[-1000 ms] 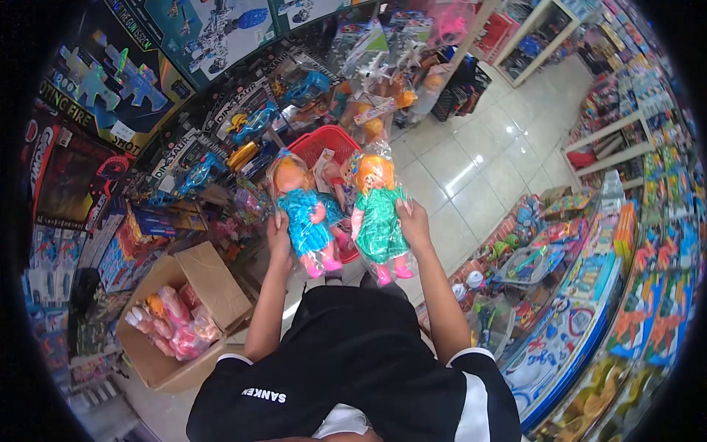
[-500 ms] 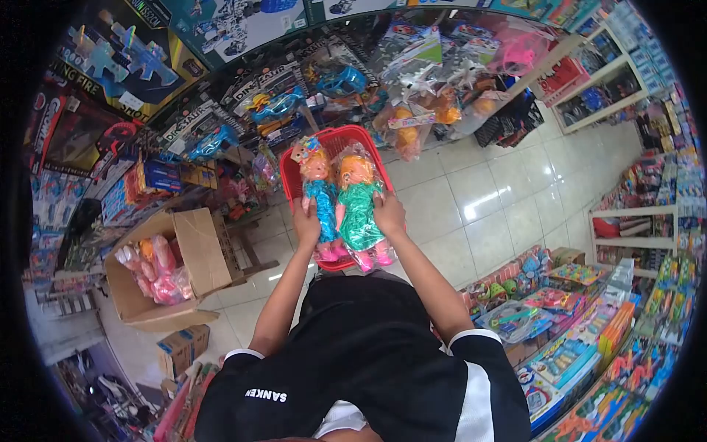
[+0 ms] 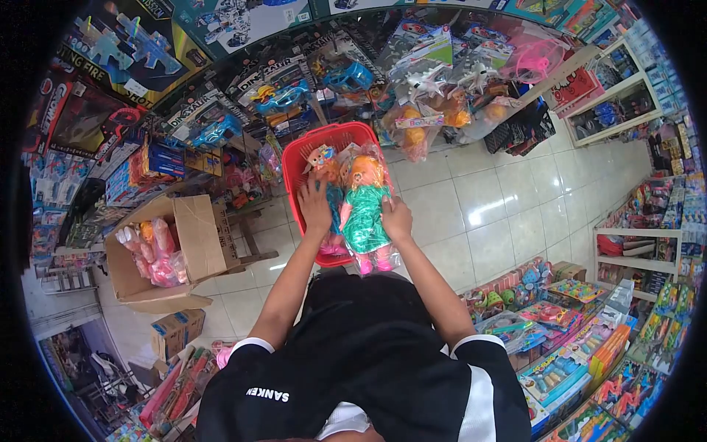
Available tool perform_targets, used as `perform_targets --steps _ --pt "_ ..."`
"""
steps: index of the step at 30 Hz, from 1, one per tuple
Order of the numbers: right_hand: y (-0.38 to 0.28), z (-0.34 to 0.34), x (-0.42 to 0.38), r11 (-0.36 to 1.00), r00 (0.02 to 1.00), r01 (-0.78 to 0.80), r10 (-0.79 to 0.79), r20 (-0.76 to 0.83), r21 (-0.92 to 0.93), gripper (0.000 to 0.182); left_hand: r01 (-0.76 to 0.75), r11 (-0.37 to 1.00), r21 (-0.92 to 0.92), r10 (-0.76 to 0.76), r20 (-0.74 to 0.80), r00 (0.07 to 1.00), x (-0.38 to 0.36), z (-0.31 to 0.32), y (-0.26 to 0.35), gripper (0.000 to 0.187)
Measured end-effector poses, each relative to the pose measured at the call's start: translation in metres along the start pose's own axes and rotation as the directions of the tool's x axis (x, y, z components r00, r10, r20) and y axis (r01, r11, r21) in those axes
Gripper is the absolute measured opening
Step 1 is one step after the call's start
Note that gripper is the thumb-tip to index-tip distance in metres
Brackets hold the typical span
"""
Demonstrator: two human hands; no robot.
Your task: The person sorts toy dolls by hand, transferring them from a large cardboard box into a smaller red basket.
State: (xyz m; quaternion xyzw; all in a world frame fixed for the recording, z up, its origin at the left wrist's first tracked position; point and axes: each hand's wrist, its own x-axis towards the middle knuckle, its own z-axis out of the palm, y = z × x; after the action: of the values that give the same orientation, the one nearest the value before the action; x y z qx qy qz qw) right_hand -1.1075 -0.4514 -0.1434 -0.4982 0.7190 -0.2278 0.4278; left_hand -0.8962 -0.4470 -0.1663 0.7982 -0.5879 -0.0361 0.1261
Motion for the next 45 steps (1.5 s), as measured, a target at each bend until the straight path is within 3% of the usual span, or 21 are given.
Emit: perform_targets --steps 2,5,9,11,13,16,18,20,21,22,23,24,27,29,30,34,36,40,45 --pt "0.001 -0.001 -0.001 0.999 1.0 -0.005 0.005 0.016 0.044 0.041 -0.231 0.964 0.131 0.231 0.012 0.973 -0.001 0.005 -0.01 0.048" --pt "-0.01 -0.008 -0.007 0.999 0.999 -0.017 0.016 0.041 0.04 0.042 -0.198 0.959 0.201 0.174 0.133 0.976 0.001 0.026 -0.029 0.042" --pt "-0.013 -0.003 -0.004 1.0 0.999 -0.006 0.007 0.04 -0.018 0.04 -0.187 0.947 0.263 0.156 0.133 0.979 0.001 0.029 -0.024 0.04" --pt "-0.009 0.006 0.003 0.998 0.999 0.002 0.0 0.033 -0.057 0.04 -0.13 0.979 0.156 0.105 0.157 0.982 0.0 0.029 -0.022 0.041" --pt "-0.01 0.017 0.01 0.978 0.973 0.172 -0.187 -0.134 -0.117 0.039 -0.136 0.983 0.121 0.11 0.201 0.973 0.002 0.026 -0.025 0.042" --pt "-0.019 0.027 0.023 0.972 0.966 0.194 -0.213 -0.147 -0.133 0.041 -0.173 0.983 0.067 0.154 0.227 0.962 0.004 0.028 -0.034 0.041" --pt "-0.025 0.029 0.024 0.985 0.985 0.153 -0.159 -0.07 -0.085 0.047 -0.205 0.978 0.049 0.19 0.213 0.958 0.001 0.029 -0.037 0.039" --pt "-0.035 0.03 0.017 0.918 0.929 0.369 -0.369 0.027 -0.146 0.062 -0.152 0.985 -0.079 0.167 0.245 0.955 -0.003 0.028 -0.039 0.039" --pt "-0.037 0.025 0.011 0.915 0.911 0.388 -0.363 0.196 -0.108 0.072 -0.146 0.986 -0.079 0.161 0.25 0.955 -0.006 0.02 -0.04 0.039" --pt "-0.035 0.025 0.007 0.916 0.911 0.385 -0.359 0.203 -0.111 0.072 -0.297 0.947 0.124 0.284 0.115 0.952 -0.009 0.009 -0.04 0.038" --pt "-0.032 0.024 0.004 0.793 0.852 0.522 -0.468 0.234 -0.314 0.075 -0.401 0.852 0.338 0.424 0.006 0.906 -0.013 -0.002 -0.039 0.036" --pt "-0.03 0.024 0.002 0.611 0.778 0.62 -0.558 0.289 -0.492 0.077 -0.4 0.853 0.334 0.421 0.011 0.907 -0.017 -0.005 -0.044 0.036" --pt "-0.024 0.025 -0.001 0.646 0.829 0.56 -0.428 0.36 -0.519 0.076 -0.415 0.894 0.17 0.392 0.154 0.907 -0.025 -0.014 -0.061 0.033" --pt "-0.022 0.037 -0.005 0.577 0.844 0.533 -0.411 0.343 -0.619 0.073 -0.33 0.936 -0.122 0.349 0.213 0.913 -0.027 -0.015 -0.069 0.037" --pt "-0.019 0.043 -0.007 0.498 0.858 0.498 -0.401 0.321 -0.709 0.071 -0.331 0.935 -0.127 0.352 0.218 0.91 -0.026 -0.015 -0.07 0.037" --pt "0.007 0.061 0.002 0.422 0.855 0.484 -0.414 0.312 -0.767 0.069 -0.298 0.941 -0.161 0.333 0.269 0.904 -0.02 -0.014 -0.066 0.036" --pt "0.009 0.062 0.003 0.516 0.873 0.477 -0.369 0.319 -0.711 0.071 -0.304 0.941 -0.148 0.334 0.27 0.903 -0.02 -0.011 -0.067 0.035" --pt "0.007 0.064 0.0 0.553 0.89 0.45 -0.345 0.298 -0.702 0.07 -0.296 0.944 -0.147 0.324 0.24 0.915 -0.026 -0.006 -0.068 0.035" --pt "0.007 0.064 -0.02 0.651 0.835 0.511 -0.532 0.142 -0.562 0.056 -0.39 0.898 -0.203 0.427 0.192 0.884 -0.026 -0.022 -0.077 0.039"
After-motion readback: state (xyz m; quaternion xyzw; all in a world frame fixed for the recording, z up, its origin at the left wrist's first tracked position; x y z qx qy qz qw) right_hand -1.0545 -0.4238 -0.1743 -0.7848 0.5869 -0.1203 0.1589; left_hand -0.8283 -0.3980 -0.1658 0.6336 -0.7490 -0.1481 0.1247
